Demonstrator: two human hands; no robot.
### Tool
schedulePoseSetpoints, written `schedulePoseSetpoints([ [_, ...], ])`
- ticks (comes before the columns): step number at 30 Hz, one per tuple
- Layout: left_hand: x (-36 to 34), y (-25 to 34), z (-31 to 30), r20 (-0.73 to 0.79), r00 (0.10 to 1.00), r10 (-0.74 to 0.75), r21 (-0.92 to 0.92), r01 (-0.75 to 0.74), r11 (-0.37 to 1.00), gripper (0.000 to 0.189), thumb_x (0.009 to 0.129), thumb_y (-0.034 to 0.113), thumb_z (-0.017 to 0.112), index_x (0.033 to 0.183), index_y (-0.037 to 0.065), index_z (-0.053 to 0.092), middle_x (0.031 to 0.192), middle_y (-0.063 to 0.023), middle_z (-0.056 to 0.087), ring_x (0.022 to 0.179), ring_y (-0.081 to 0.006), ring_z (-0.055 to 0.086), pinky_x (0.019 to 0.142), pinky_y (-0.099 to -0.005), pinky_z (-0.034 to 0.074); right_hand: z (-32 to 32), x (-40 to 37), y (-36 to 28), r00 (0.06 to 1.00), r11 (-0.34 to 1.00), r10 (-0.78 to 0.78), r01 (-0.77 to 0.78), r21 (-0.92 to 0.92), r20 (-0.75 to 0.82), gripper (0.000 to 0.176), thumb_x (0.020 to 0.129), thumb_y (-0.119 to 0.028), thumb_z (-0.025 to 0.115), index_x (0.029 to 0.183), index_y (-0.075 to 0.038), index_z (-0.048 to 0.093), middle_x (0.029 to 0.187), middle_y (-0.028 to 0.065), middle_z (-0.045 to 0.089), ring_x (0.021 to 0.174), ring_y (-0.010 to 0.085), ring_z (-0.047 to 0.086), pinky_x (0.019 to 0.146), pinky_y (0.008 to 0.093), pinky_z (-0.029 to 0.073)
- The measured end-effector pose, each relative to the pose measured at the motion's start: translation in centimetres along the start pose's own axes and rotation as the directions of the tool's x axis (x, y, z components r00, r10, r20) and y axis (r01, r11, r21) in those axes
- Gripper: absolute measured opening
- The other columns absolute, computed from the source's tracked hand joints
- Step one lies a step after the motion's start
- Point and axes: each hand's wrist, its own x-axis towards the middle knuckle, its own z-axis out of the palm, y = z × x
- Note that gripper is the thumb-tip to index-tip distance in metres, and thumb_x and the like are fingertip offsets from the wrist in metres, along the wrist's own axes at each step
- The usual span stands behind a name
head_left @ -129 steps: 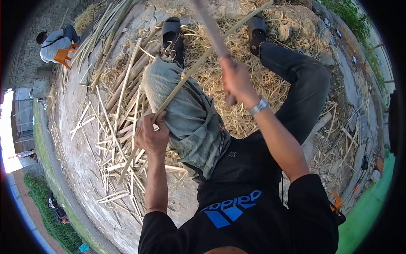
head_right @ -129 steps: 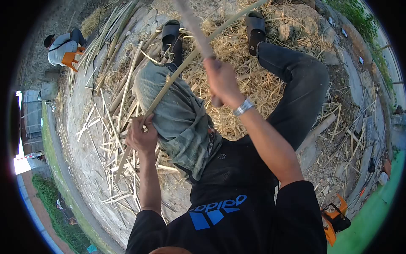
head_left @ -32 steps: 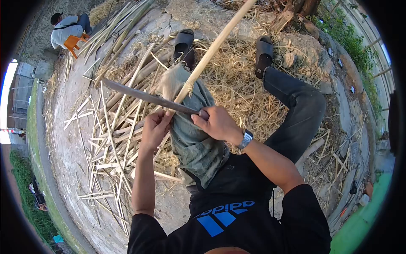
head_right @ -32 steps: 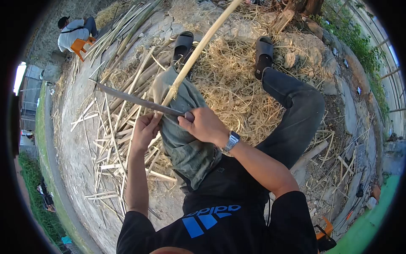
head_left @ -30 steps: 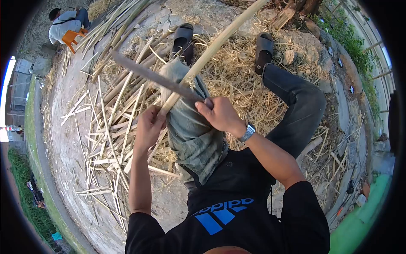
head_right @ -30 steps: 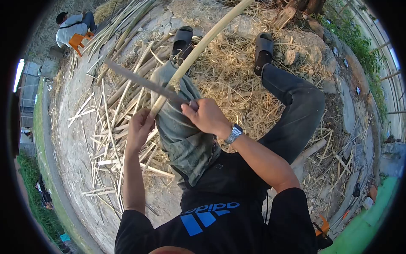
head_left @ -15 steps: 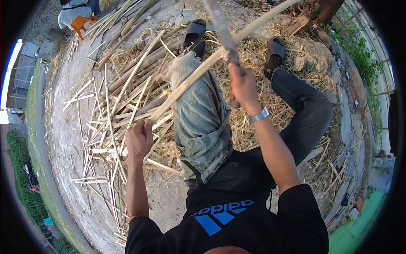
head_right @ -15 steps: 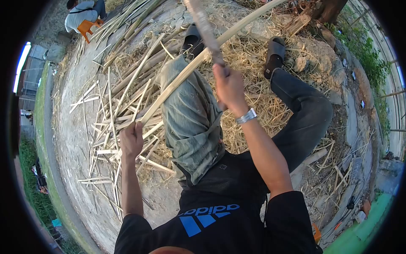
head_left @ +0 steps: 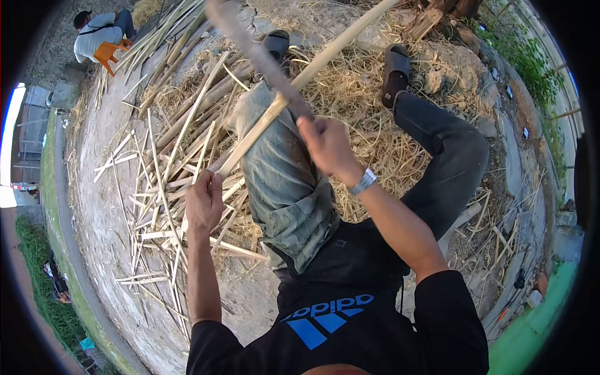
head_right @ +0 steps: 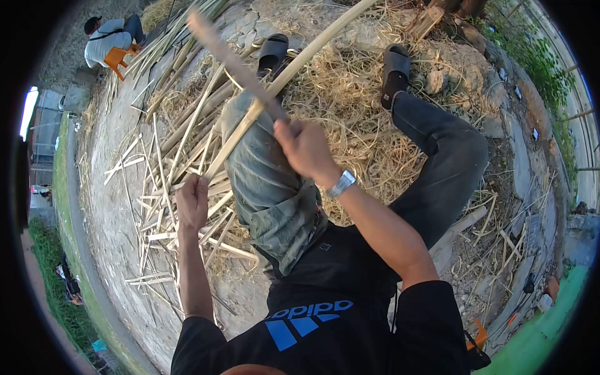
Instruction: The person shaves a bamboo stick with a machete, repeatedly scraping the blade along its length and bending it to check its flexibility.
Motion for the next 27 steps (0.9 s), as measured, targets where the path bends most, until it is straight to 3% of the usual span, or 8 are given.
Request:
schedulePoseSetpoints([
  [6,-1.8,-2.2,-0.7,0.016,1.0,0.024,-0.055,-0.023,0.998,0.048,0.107,0.036,0.055,0.074,0.001,0.052,0.052,-0.0128,0.043,0.048,-0.0199,0.037,0.048,-0.0395,0.031,-4.6,1.7,1.2,0.997,0.998,0.017,-0.021,-0.058,-0.07,0.063,0.098,-0.053,0.061,0.059,-0.004,0.055,0.046,0.0043,0.05,0.042,0.0206,0.052,0.044,0.0379,0.038],
  [11,-1.6,0.3,-0.6,0.012,1.0,0.005,-0.002,-0.005,1.0,0.045,0.106,0.034,0.057,0.076,0.001,0.057,0.05,-0.0119,0.045,0.046,-0.0206,0.039,0.047,-0.0406,0.031,-7.9,6.1,4.1,0.944,0.953,0.253,-0.206,0.223,-0.212,0.068,0.1,-0.06,0.055,0.056,-0.008,0.054,0.042,-0.0006,0.048,0.032,0.0165,0.053,0.032,0.033,0.036],
  [12,-0.9,1.7,-0.4,0.014,1.0,0.012,0.035,-0.013,0.999,0.043,0.104,0.034,0.059,0.077,0.001,0.058,0.05,-0.0123,0.045,0.045,-0.0218,0.04,0.048,-0.0414,0.031,-5.0,2.8,1.1,0.948,0.95,0.309,-0.304,0.07,-0.075,0.068,0.1,-0.058,0.055,0.057,-0.006,0.054,0.045,0.001,0.05,0.038,0.0188,0.055,0.039,0.0358,0.041],
  [13,-0.4,3.6,-0.9,0.013,0.999,-0.037,0.065,0.036,0.997,0.042,0.104,0.033,0.06,0.077,0.001,0.059,0.05,-0.0118,0.045,0.045,-0.0223,0.04,0.048,-0.0413,0.031,-1.9,0.2,1.5,0.999,0.996,0.003,0.001,-0.084,0.052,0.066,0.101,-0.055,0.056,0.059,-0.005,0.054,0.048,0.0028,0.053,0.047,0.0217,0.058,0.05,0.0382,0.045],
  [16,-0.8,3.9,-0.9,0.028,0.999,-0.028,0.076,0.026,0.997,0.041,0.104,0.031,0.061,0.077,0.001,0.06,0.049,-0.0107,0.046,0.044,-0.022,0.04,0.047,-0.0408,0.031,1.5,-4.2,-0.1,0.972,0.99,0.074,-0.045,-0.135,0.222,0.064,0.101,-0.052,0.057,0.059,-0.003,0.054,0.05,0.0042,0.054,0.053,0.024,0.058,0.059,0.0394,0.047],
  [20,-2.8,0.3,-1.9,0.027,0.999,-0.031,0.076,0.029,0.997,0.041,0.103,0.031,0.062,0.075,0.001,0.06,0.047,-0.009,0.044,0.041,-0.0189,0.038,0.045,-0.0392,0.029,-6.3,1.2,1.8,0.924,0.911,0.381,-0.367,0.19,-0.043,0.062,0.099,-0.051,0.059,0.058,-0.006,0.052,0.048,0.0024,0.05,0.04,0.0169,0.053,0.041,0.0353,0.041],
  [24,-2.6,0.7,-1.5,0.013,1.0,0.025,0.063,-0.026,0.998,0.041,0.102,0.029,0.063,0.073,0.0,0.059,0.047,-0.0084,0.043,0.041,-0.0171,0.037,0.045,-0.0387,0.027,-8.4,3.9,3.6,0.867,0.895,0.409,-0.321,0.308,-0.285,0.061,0.102,-0.046,0.056,0.057,-0.006,0.05,0.046,0.0004,0.048,0.037,0.014,0.053,0.035,0.0344,0.038],
  [27,-2.3,1.7,-1.2,-0.04,0.998,0.045,0.078,-0.041,0.996,0.036,0.099,0.026,0.066,0.073,0.001,0.059,0.048,-0.0092,0.044,0.042,-0.0193,0.037,0.046,-0.0396,0.028,-2.4,-2.3,1.9,0.967,0.965,0.252,-0.255,0.066,0.046,0.059,0.101,-0.049,0.056,0.063,-0.003,0.055,0.05,0.0047,0.054,0.047,0.0177,0.057,0.048,0.0381,0.042],
])
